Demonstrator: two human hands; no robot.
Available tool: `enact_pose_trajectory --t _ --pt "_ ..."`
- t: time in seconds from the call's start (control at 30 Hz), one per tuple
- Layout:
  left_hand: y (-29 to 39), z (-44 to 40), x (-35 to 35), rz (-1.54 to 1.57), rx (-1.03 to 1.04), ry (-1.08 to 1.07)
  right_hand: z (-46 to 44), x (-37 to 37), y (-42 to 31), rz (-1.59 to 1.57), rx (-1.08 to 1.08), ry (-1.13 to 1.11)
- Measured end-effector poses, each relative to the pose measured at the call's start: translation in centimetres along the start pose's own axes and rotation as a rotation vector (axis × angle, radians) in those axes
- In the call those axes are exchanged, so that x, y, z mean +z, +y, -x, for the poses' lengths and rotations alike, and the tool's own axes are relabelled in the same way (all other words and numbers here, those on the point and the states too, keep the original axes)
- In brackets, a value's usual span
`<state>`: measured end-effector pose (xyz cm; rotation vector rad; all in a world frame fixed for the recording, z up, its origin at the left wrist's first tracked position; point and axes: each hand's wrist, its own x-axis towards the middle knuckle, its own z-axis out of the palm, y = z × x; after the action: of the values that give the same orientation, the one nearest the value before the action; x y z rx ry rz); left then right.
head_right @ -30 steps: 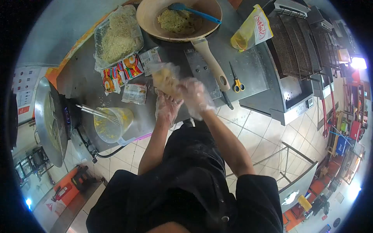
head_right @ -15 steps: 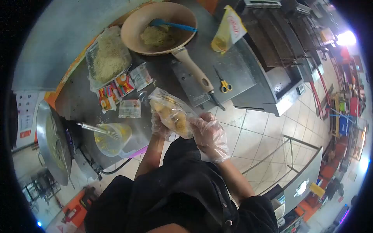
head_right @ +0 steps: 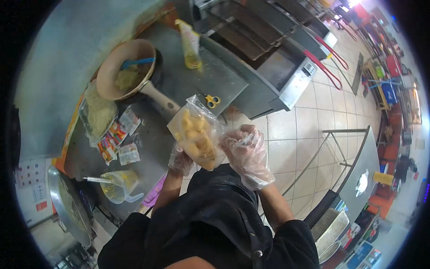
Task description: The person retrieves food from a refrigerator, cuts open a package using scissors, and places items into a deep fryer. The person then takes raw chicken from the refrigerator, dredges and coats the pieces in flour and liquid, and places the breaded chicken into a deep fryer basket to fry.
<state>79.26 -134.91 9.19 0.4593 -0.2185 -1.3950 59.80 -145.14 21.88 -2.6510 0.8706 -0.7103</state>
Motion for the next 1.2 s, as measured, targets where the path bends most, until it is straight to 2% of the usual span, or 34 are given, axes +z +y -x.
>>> enact_pose_trajectory --t 0.03,0.13,0.17,0.27,0.3,0.4,0.43,0.53,0.57,0.67,0.7,0.87,0.97,1.07,1.1,1.2 --pt "-1.7 -0.6 0.4 -0.046 -0.039 -0.008 0.5 -1.9 0.8 0.028 -0.029 0.048" --pt "-7.7 -3.1 3.1 0.085 -0.141 0.036 3.4 -6.6 5.5 -0.035 0.045 0.086" --pt "-10.0 -4.1 3.8 0.119 -0.160 0.041 4.7 -7.9 7.7 -0.062 0.143 -0.069" --pt "-15.5 -6.9 8.8 0.038 -0.157 0.169 8.1 -9.7 13.1 -0.226 0.277 -0.108" --pt "-17.3 -7.9 9.2 -0.023 -0.120 0.131 8.5 -10.9 15.1 -0.278 0.251 -0.132" --pt "-21.5 -9.8 10.5 -0.165 -0.039 0.075 9.7 -13.2 19.7 -0.416 0.555 -0.308" --pt "-22.1 -10.1 11.9 -0.186 -0.027 0.095 10.7 -12.0 21.5 -0.527 0.547 -0.126" --pt "-23.1 -10.9 15.0 -0.146 0.021 0.158 11.0 -12.0 24.5 -0.478 0.640 -0.021" --pt "-23.2 -11.1 15.5 -0.114 0.040 0.178 11.3 -11.4 25.9 -0.497 0.511 -0.005" --pt "-23.0 -11.5 15.2 0.128 -0.116 0.133 9.5 -12.2 25.7 -0.800 0.352 0.001" --pt "-23.1 -11.6 14.5 0.150 -0.114 0.158 8.9 -12.6 26.1 -0.780 0.335 -0.078" --pt "-23.0 -14.8 11.1 0.326 -0.227 0.139 7.8 -15.7 25.6 -1.018 0.537 -0.071" --pt "-21.5 -15.6 13.5 0.264 -0.182 -0.029 6.2 -15.6 24.2 -1.055 0.689 -0.040" --pt "-20.7 -17.4 12.9 0.203 -0.093 -0.055 3.7 -15.2 23.5 -1.175 0.805 -0.015" --pt "-20.3 -17.7 12.2 0.199 -0.084 -0.044 3.2 -14.8 23.5 -1.101 0.807 -0.014" --pt "-18.9 -18.1 11.0 0.166 -0.018 -0.003 1.3 -14.2 23.3 -0.870 0.790 -0.293"
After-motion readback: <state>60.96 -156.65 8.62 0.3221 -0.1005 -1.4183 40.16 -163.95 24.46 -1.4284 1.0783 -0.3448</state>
